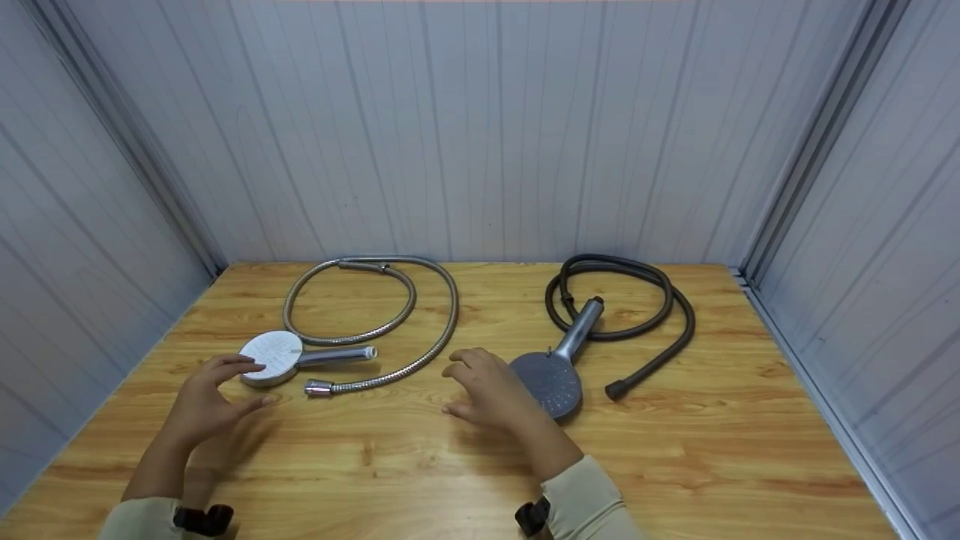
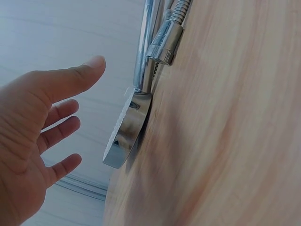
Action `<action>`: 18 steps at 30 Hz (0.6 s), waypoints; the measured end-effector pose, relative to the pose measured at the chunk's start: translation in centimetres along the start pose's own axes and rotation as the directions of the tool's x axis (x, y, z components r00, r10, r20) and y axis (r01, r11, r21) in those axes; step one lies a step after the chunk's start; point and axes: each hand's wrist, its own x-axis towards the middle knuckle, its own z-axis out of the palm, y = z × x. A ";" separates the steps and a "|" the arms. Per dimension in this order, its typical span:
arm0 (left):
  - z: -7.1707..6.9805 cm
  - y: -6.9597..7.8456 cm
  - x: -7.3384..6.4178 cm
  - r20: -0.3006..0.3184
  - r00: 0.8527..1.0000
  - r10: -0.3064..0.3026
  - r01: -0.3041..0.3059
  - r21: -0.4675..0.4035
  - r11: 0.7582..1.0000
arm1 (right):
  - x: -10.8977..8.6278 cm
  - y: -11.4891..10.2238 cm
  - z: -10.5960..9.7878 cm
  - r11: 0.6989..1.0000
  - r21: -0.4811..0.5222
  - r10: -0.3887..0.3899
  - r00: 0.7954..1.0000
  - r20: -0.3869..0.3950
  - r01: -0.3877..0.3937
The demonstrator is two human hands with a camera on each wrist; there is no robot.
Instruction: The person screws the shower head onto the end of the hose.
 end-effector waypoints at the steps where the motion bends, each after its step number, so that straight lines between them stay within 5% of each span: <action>1: 0.0 0.0 0.0 0.001 1.000 -0.001 0.001 -0.002 1.000 | 0.1 0.0 0.1 1.000 0.004 -0.007 1.000 -0.005 0.007; 18: 1.2 -0.1 1.1 -0.006 0.999 0.043 -0.043 -0.039 0.998 | 1.6 -0.6 1.6 0.999 0.010 -0.041 0.999 0.016 0.041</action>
